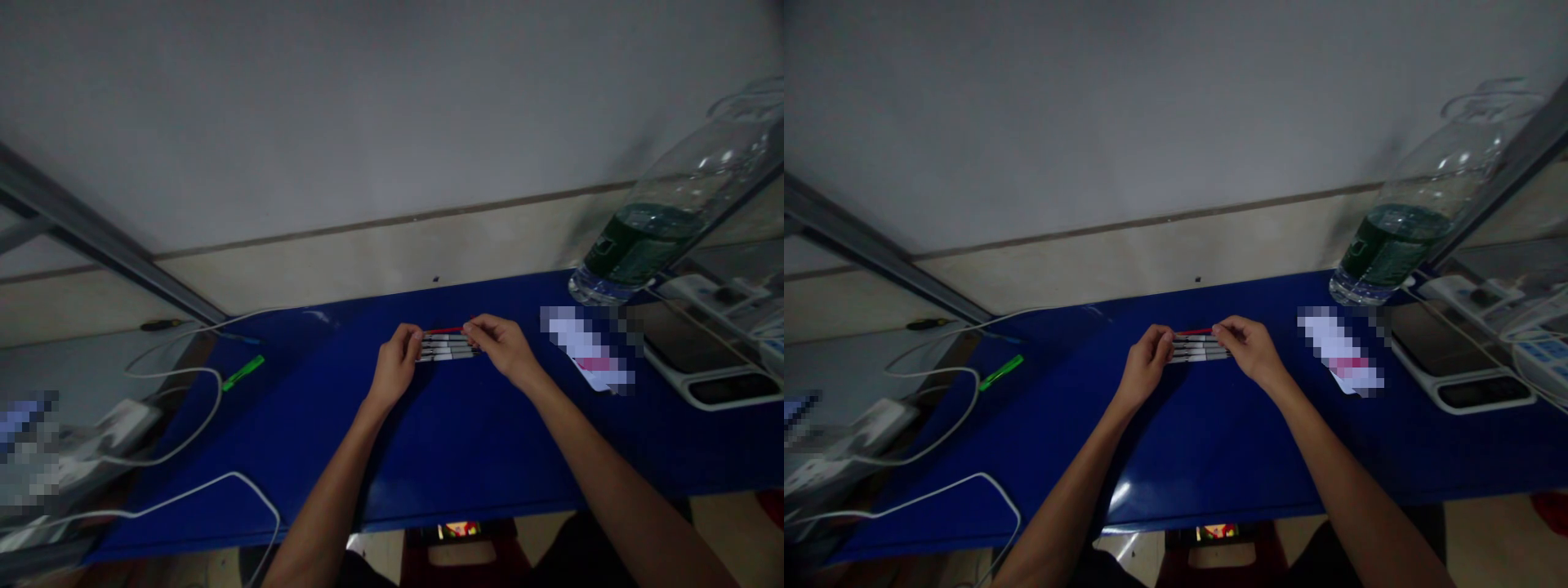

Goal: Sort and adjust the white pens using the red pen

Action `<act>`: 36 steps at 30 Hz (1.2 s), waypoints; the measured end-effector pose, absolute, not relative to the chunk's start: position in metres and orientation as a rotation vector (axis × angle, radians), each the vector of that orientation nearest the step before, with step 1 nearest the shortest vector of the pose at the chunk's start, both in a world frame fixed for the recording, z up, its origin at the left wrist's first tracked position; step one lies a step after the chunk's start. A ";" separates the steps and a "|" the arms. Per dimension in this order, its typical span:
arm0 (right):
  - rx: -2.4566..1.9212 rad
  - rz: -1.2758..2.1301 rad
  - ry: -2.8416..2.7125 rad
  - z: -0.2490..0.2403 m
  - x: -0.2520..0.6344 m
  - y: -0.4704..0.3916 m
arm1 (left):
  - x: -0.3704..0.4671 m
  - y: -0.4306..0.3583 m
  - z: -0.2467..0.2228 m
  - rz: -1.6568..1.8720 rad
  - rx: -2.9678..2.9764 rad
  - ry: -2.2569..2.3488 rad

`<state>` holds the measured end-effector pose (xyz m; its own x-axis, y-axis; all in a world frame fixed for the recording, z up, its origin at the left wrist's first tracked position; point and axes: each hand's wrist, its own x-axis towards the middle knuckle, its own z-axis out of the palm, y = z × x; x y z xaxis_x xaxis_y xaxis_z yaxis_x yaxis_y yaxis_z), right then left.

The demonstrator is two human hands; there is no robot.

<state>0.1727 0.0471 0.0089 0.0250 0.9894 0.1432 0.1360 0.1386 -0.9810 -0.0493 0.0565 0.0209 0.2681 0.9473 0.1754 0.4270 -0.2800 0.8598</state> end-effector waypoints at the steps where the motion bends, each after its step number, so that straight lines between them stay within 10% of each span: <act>1: -1.202 1.021 -1.341 0.008 0.173 0.048 | -0.049 0.057 0.021 0.937 1.846 1.257; 36: -1.115 1.122 -1.536 0.008 0.160 0.039 | -0.048 0.048 0.026 0.555 2.584 1.231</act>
<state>0.1597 0.0392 0.0079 -0.1852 0.9709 0.1517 0.1507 0.1806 -0.9719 -0.0482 0.0484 0.0259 0.5764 0.7816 0.2384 0.6963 -0.6225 0.3573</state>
